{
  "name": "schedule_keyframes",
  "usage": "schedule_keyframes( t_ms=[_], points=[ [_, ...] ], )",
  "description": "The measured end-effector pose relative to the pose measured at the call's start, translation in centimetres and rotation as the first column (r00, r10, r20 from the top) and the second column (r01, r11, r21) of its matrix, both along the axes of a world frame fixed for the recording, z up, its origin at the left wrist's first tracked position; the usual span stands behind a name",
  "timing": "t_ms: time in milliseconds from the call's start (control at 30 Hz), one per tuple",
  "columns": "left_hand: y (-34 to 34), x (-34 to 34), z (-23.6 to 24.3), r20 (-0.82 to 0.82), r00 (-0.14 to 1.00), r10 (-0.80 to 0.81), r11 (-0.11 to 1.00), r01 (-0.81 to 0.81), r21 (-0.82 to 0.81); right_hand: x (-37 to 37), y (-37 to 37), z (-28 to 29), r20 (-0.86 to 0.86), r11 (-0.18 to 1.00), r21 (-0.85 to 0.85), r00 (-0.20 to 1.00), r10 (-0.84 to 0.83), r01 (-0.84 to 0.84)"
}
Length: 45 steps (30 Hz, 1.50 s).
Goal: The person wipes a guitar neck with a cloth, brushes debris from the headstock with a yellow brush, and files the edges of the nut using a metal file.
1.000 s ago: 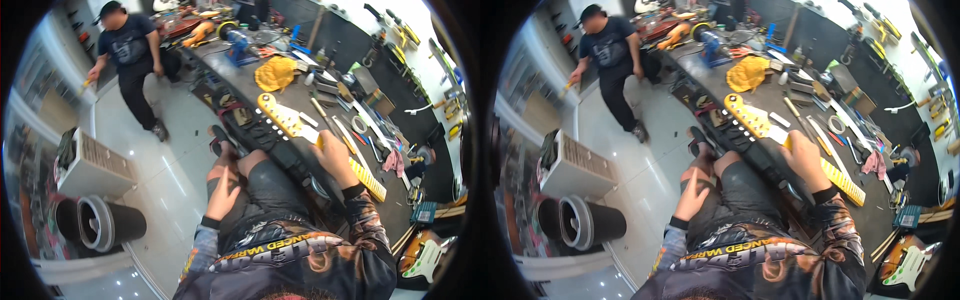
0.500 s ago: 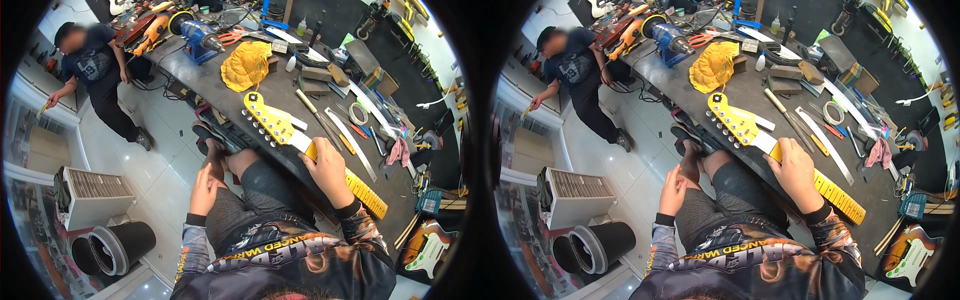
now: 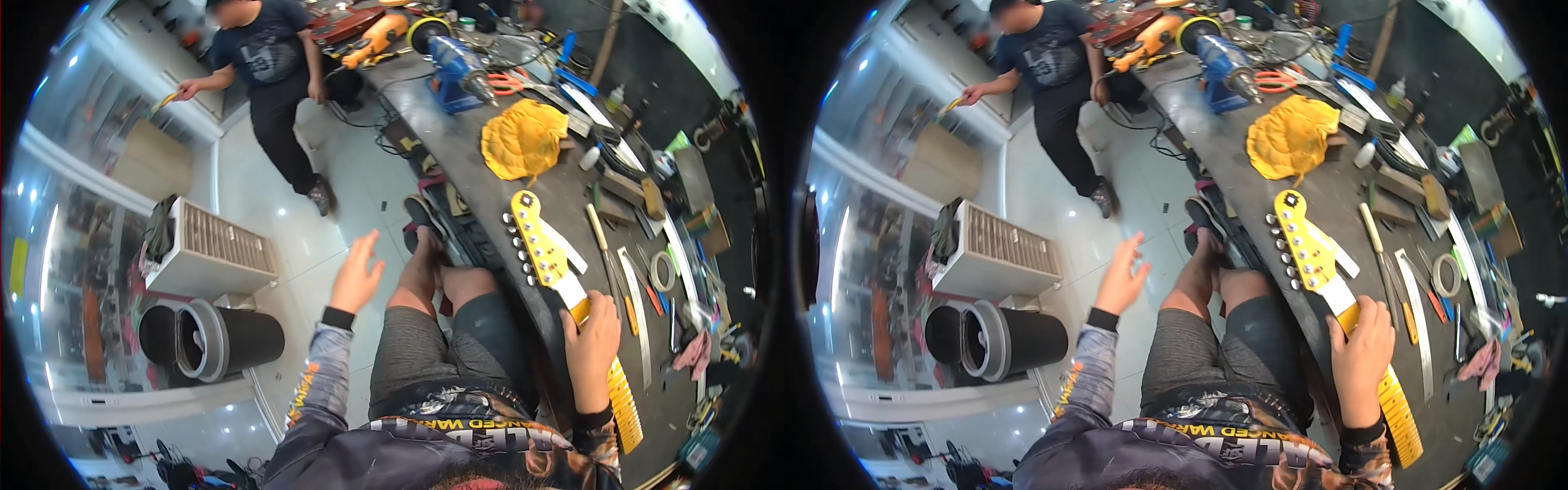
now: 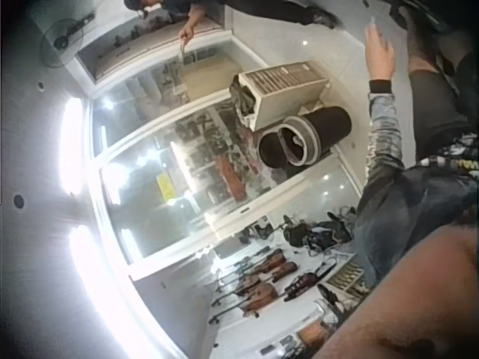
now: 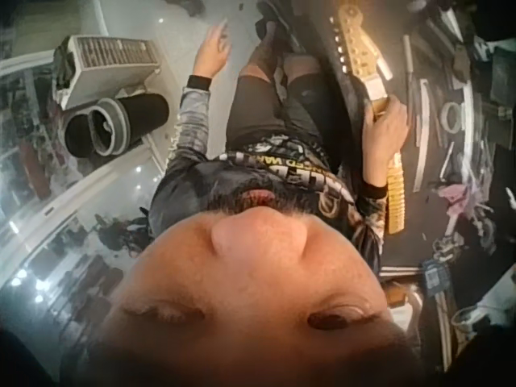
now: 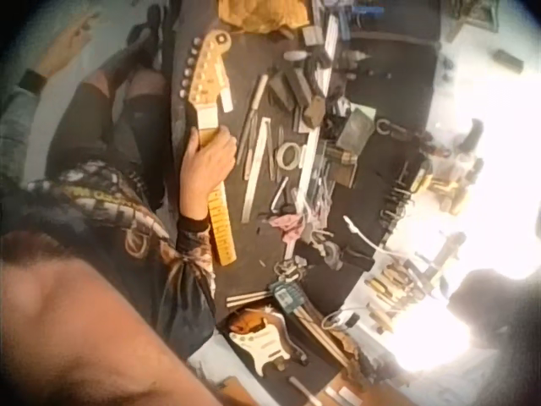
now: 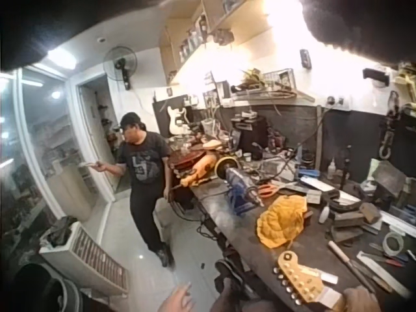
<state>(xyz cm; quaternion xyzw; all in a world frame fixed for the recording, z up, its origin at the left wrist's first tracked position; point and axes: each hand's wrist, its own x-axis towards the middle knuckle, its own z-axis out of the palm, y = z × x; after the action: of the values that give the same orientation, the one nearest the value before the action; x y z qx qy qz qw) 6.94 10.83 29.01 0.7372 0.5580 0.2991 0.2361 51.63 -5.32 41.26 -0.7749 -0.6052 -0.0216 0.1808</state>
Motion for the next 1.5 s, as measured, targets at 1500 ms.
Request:
schedule_keyframes(
  t_ms=[1500],
  points=[
    [33.1, -24.0, 21.6, 0.765, 0.363, 0.532, 0.78, -0.562, -0.275, -2.1, -2.8, -0.7, -0.356, 0.874, 0.012, 0.815, 0.457, -0.485]
  ],
)
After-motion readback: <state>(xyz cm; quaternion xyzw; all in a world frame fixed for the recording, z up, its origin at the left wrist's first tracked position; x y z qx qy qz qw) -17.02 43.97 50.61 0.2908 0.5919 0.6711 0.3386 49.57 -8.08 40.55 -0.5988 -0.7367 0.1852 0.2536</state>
